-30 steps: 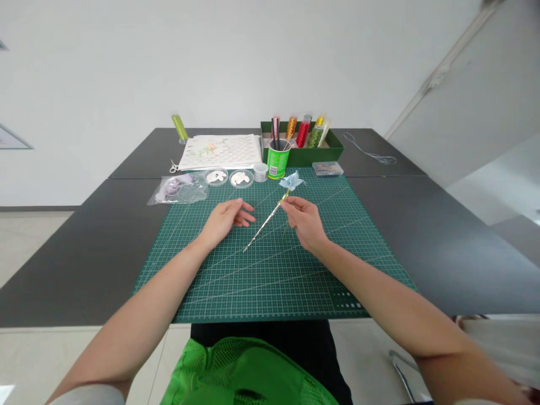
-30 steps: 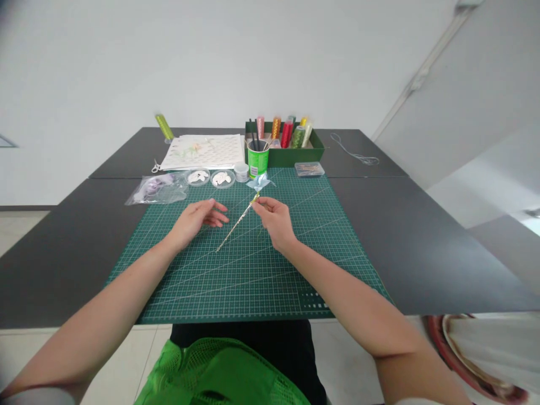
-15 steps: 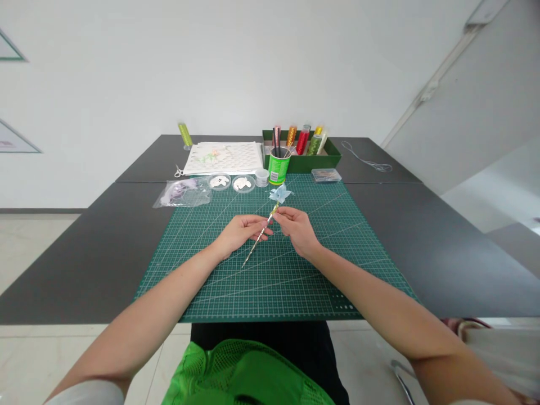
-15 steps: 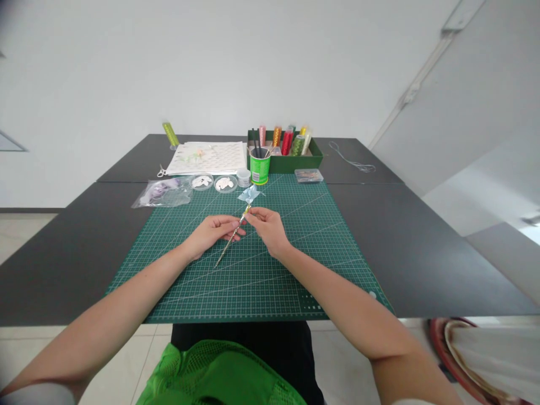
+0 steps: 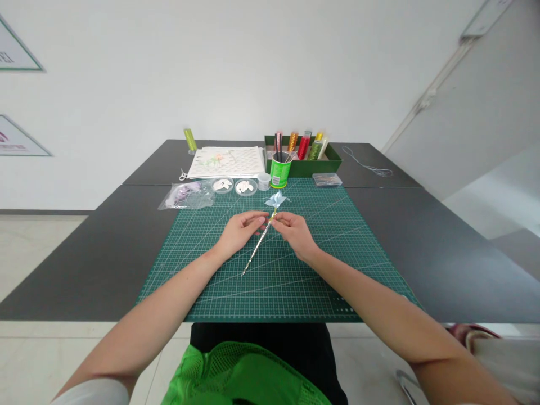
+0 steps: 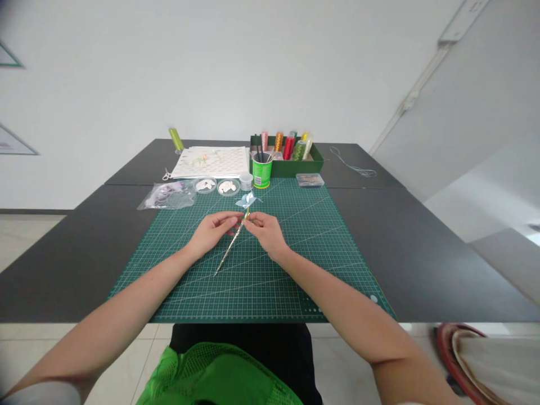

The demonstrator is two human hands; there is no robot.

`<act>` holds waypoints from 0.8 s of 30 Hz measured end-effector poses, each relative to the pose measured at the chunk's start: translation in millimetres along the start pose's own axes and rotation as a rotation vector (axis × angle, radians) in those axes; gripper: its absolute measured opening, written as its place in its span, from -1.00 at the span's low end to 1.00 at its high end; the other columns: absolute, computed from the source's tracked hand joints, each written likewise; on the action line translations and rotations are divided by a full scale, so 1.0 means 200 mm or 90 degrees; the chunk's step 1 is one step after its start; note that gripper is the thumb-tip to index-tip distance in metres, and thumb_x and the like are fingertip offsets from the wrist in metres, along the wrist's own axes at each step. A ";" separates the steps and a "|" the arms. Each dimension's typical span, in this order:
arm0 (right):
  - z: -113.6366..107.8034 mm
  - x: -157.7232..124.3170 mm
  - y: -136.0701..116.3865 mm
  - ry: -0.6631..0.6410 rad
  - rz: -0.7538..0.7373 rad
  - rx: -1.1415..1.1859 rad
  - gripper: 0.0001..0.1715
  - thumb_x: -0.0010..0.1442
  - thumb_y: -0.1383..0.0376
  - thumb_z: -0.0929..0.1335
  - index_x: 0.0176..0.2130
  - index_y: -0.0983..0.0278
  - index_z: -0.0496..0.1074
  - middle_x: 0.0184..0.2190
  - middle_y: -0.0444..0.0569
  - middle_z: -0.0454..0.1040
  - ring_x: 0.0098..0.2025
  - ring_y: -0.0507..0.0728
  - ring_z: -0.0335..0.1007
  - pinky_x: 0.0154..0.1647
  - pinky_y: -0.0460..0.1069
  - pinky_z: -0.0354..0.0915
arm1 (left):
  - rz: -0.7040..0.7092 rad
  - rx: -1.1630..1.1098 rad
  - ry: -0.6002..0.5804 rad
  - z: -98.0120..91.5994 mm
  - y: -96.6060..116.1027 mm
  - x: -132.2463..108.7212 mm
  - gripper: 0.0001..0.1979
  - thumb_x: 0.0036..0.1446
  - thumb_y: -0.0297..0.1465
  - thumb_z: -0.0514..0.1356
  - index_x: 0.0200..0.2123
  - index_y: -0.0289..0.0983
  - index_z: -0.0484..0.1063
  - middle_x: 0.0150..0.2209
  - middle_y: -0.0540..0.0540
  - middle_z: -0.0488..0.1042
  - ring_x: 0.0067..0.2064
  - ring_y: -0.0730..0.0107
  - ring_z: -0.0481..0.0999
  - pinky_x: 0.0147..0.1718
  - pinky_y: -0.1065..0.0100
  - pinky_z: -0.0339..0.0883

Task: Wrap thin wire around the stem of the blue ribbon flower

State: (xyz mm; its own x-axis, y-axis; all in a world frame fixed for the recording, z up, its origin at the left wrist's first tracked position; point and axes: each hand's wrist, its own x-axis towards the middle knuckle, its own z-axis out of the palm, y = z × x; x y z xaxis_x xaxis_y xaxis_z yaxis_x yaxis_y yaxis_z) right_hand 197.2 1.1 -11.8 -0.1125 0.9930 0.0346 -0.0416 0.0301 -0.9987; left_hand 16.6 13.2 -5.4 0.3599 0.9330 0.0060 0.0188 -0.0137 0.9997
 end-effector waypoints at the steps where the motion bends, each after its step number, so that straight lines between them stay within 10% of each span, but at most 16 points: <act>1: 0.01 0.00 0.00 -0.016 0.002 -0.002 -0.61 -0.04 0.04 0.52 -0.41 0.30 0.47 -0.69 -0.32 0.05 -0.61 -0.09 -0.15 -0.56 -0.08 -0.21 | 0.019 -0.007 0.015 0.00 0.01 0.00 -0.55 0.12 -0.13 0.36 -0.01 -0.28 0.59 -0.04 -0.17 0.65 -0.07 0.26 0.62 -0.12 0.32 0.49; 7: 0.05 -0.03 0.03 -0.071 0.000 -0.009 -0.57 -0.02 0.00 0.51 -0.38 0.31 0.50 -0.66 -0.31 0.07 -0.58 -0.08 -0.14 -0.52 -0.08 -0.18 | 0.030 -0.071 -0.007 0.01 0.03 -0.01 -0.58 -0.02 -0.18 0.46 -0.13 -0.31 0.64 -0.09 -0.19 0.67 0.01 0.16 0.61 0.12 0.14 0.37; 24: 0.07 -0.05 0.01 -0.064 0.005 0.010 -0.51 -0.08 -0.03 0.54 -0.39 0.34 0.53 -0.63 -0.26 0.18 -0.57 -0.09 -0.11 -0.53 -0.09 -0.16 | 0.043 -0.096 -0.009 0.03 -0.01 0.00 -0.61 -0.07 -0.13 0.48 -0.27 -0.31 0.67 -0.22 -0.14 0.69 -0.11 0.17 0.63 0.02 0.18 0.43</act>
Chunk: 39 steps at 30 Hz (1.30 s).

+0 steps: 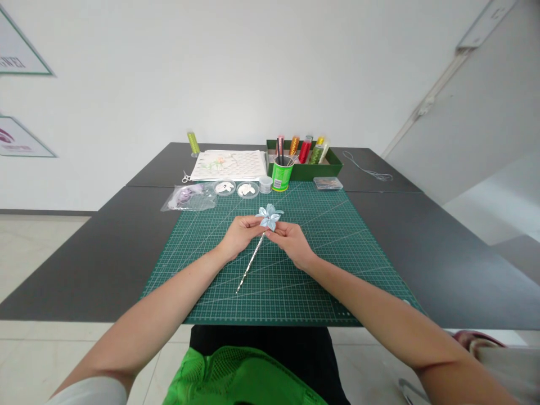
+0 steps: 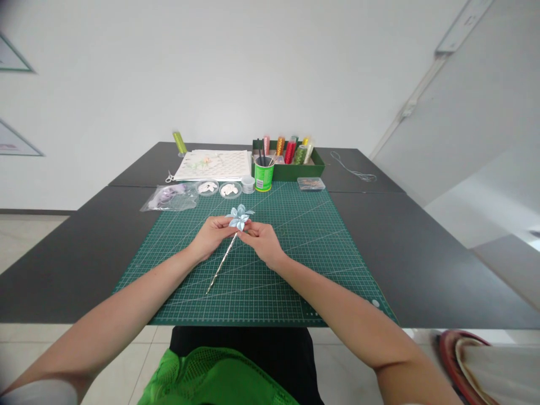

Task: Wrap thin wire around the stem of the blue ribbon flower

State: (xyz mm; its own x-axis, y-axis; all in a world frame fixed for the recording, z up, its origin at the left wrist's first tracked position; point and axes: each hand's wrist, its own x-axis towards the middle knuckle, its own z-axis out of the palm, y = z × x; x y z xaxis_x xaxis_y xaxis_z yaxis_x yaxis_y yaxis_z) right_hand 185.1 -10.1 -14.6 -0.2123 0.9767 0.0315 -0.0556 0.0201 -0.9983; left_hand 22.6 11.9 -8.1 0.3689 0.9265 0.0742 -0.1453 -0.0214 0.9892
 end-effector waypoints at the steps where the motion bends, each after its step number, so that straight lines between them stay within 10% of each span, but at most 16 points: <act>1: 0.00 0.00 0.00 0.004 0.001 -0.001 -0.51 -0.08 -0.03 0.54 -0.39 0.34 0.53 -0.65 -0.27 0.15 -0.58 -0.09 -0.12 -0.54 -0.09 -0.16 | 0.000 -0.004 -0.003 0.00 0.00 0.00 -0.59 -0.06 -0.13 0.48 -0.24 -0.31 0.66 -0.21 -0.14 0.68 -0.11 0.19 0.63 0.02 0.20 0.43; 8: -0.07 0.03 -0.02 0.100 -0.018 -0.009 -0.56 -0.01 -0.01 0.52 -0.37 0.31 0.52 -0.69 -0.31 0.06 -0.61 -0.08 -0.17 -0.58 -0.07 -0.21 | -0.082 0.053 -0.038 0.03 0.01 -0.02 -0.42 0.23 0.08 0.20 -0.02 -0.31 0.53 -0.18 -0.23 0.66 -0.28 0.31 0.65 -0.25 0.30 0.53; 14: -0.10 0.03 -0.01 0.124 -0.023 -0.019 -0.60 0.01 0.02 0.52 -0.37 0.31 0.55 -0.71 -0.30 0.07 -0.62 -0.08 -0.17 -0.58 -0.07 -0.15 | -0.041 0.203 -0.046 0.05 0.04 -0.03 -0.60 0.22 -0.05 0.21 -0.39 -0.28 0.53 -0.56 0.01 0.49 -0.63 0.54 0.27 -0.63 0.48 0.13; 27: -0.18 -0.01 -0.05 -0.018 -0.318 -0.425 -0.75 0.28 0.22 0.38 -0.18 0.15 0.70 -0.22 0.00 0.69 -0.25 0.22 0.63 -0.24 0.05 0.42 | 0.033 0.396 0.113 -0.10 0.11 0.00 -0.63 0.23 -0.21 0.17 -0.57 -0.22 0.54 -0.47 -0.02 0.60 -0.39 0.31 0.49 -0.39 0.39 0.24; 35: -0.21 -0.09 -0.25 -0.152 -0.310 -0.322 -0.73 0.27 0.20 0.42 -0.24 0.29 0.71 -0.74 -0.18 0.34 -0.71 -0.09 0.01 -0.67 -0.12 -0.05 | -0.031 0.544 0.025 -0.11 0.13 -0.01 -0.71 0.28 -0.31 0.17 -0.07 -0.16 0.68 -0.41 0.03 0.66 -0.47 0.39 0.48 -0.39 0.38 0.24; 39: -0.26 -0.08 -0.31 -0.104 -0.280 -0.245 -0.78 0.20 0.19 0.47 -0.24 0.26 0.72 -0.76 -0.18 0.34 -0.70 -0.08 0.02 -0.69 -0.12 -0.06 | -0.060 0.582 -0.108 -0.06 0.15 -0.05 -0.72 0.29 -0.32 0.17 -0.06 -0.13 0.68 -0.41 0.05 0.65 -0.54 0.47 0.41 -0.52 0.42 0.14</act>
State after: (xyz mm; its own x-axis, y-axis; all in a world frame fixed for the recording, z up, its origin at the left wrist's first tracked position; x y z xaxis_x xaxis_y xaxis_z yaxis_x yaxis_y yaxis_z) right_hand 242.4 -15.5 43.8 -0.3986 0.8142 0.4221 0.1779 0.5201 -0.8353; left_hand 2.9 7.8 19.8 0.4814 0.8740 -0.0656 0.6445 -0.3022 0.7024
